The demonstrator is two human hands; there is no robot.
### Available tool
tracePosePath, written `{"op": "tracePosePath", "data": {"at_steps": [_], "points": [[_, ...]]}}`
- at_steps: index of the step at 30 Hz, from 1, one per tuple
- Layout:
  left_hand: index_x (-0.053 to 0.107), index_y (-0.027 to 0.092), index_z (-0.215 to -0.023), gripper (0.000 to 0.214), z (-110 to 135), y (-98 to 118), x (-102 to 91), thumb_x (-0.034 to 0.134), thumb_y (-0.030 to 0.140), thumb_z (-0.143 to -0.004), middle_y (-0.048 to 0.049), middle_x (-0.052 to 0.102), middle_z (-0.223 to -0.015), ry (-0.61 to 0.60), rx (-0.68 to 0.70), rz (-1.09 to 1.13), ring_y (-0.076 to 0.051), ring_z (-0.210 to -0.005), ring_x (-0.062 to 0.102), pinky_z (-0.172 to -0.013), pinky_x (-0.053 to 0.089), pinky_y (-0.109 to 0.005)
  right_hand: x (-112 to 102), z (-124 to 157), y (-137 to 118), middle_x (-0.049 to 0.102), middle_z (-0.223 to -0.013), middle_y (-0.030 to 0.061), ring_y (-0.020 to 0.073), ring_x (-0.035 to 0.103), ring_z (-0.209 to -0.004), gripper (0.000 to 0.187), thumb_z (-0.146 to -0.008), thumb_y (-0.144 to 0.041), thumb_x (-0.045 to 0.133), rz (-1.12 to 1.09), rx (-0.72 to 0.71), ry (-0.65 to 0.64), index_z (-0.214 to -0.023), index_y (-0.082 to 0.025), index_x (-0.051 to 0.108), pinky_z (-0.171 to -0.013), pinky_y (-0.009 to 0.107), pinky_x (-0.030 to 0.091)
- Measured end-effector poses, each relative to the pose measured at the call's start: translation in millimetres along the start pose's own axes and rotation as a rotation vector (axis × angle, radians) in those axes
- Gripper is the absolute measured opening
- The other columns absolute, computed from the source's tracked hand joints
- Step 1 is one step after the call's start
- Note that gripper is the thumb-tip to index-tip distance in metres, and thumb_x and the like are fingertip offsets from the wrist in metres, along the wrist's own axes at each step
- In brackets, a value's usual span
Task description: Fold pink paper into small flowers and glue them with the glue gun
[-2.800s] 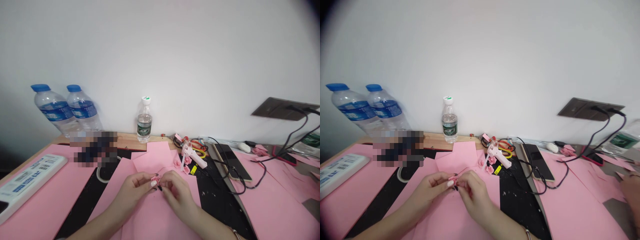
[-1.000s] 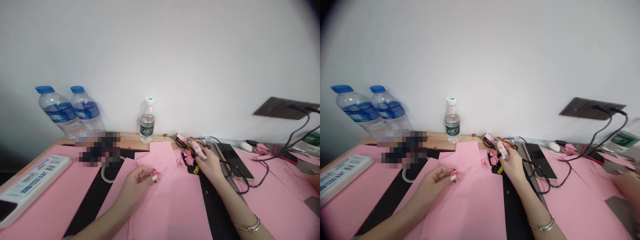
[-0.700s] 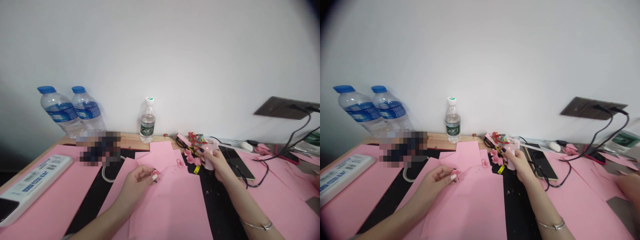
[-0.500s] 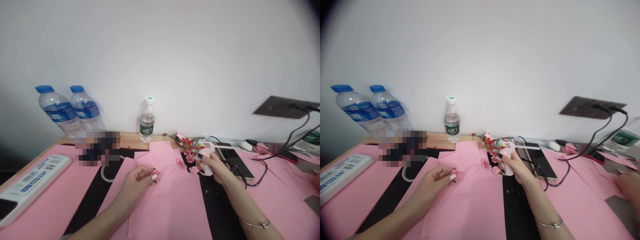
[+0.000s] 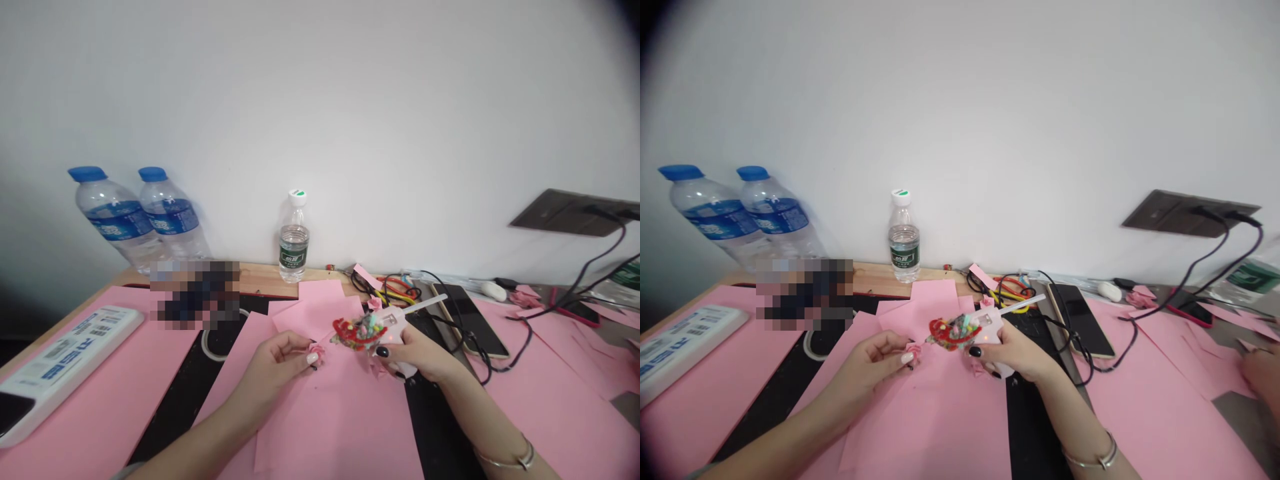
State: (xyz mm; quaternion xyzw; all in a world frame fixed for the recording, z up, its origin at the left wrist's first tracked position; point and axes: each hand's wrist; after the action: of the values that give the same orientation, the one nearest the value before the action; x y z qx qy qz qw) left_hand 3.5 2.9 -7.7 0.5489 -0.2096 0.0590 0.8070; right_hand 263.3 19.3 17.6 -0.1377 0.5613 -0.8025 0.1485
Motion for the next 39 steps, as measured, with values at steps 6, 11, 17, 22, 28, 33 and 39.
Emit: {"op": "tracePosePath", "data": {"at_steps": [6,11,17,22,28,33,39], "points": [[0.069,0.016,-0.068,0.027,1,3,4.6,0.088,0.027,-0.051,-0.0010,0.074,-0.067,0.030,0.034,0.000,-0.013,-0.064,0.067,-0.064,0.052,-0.022,6,-1,6,0.054,-0.057,-0.0055,0.0052,0.041,-0.043,0.039,-0.068,-0.032,0.078,0.083,-0.005,0.020,-0.093,-0.014,0.054,-0.042,0.016,0.032],[0.071,0.017,-0.070,0.026,2,1,4.0,0.087,0.025,-0.052,-0.0022,0.075,-0.070,0.047,0.071,-0.049,-0.015,-0.066,0.067,-0.064,0.052,-0.024,9,-2,5,0.053,-0.057,-0.0060,0.0061,0.041,-0.044,0.035,-0.070,-0.030,0.074,0.168,-0.001,0.035,-0.096,-0.015,0.056,-0.041,0.016,0.033],[0.071,0.017,-0.071,0.021,3,-2,2.6,0.085,0.023,-0.056,-0.0039,0.077,-0.075,0.049,0.125,-0.075,-0.017,-0.072,0.069,-0.068,0.053,-0.025,13,-1,3,0.051,-0.057,-0.0057,0.0056,0.040,-0.045,0.033,-0.071,-0.032,0.073,0.190,-0.010,0.025,-0.094,-0.014,0.059,-0.042,0.016,0.034],[0.072,0.018,-0.073,0.020,3,-3,2.0,0.084,0.021,-0.057,-0.0031,0.077,-0.080,0.083,0.159,-0.073,-0.017,-0.076,0.070,-0.071,0.054,-0.026,14,0,2,0.051,-0.057,-0.0054,0.0053,0.039,-0.045,0.032,-0.073,-0.031,0.073,0.199,-0.010,0.018,-0.095,-0.014,0.058,-0.041,0.015,0.033],[0.071,0.017,-0.074,0.021,5,-1,2.5,0.084,0.023,-0.057,-0.0041,0.077,-0.081,0.117,0.156,-0.092,-0.019,-0.077,0.070,-0.072,0.055,-0.028,12,-1,5,0.053,-0.060,-0.0043,0.0056,0.040,-0.045,0.043,-0.072,-0.040,0.075,0.175,-0.015,0.016,-0.102,-0.014,0.057,-0.040,0.015,0.033],[0.071,0.018,-0.074,0.019,5,-3,1.7,0.083,0.022,-0.060,-0.0044,0.076,-0.083,0.083,0.161,-0.101,-0.019,-0.079,0.070,-0.074,0.055,-0.029,13,-1,6,0.049,-0.055,-0.0056,0.0059,0.038,-0.044,0.039,-0.072,-0.044,0.075,0.169,-0.039,0.007,-0.092,-0.015,0.059,-0.041,0.016,0.032],[0.071,0.018,-0.074,0.018,4,-5,1.0,0.082,0.022,-0.060,-0.0042,0.076,-0.083,0.081,0.172,-0.110,-0.020,-0.079,0.070,-0.075,0.055,-0.029,15,-1,5,0.047,-0.055,-0.0061,0.0053,0.035,-0.043,0.036,-0.075,-0.043,0.072,0.205,-0.048,-0.003,-0.091,-0.015,0.058,-0.041,0.016,0.031]]}}
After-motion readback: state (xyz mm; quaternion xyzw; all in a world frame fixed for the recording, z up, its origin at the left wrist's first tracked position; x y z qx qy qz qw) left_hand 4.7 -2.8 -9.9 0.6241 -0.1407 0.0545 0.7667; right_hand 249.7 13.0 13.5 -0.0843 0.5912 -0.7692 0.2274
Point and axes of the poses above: each hand's wrist, its own z-axis away from the middle knuckle, its own x-axis out of the palm, y = z × x
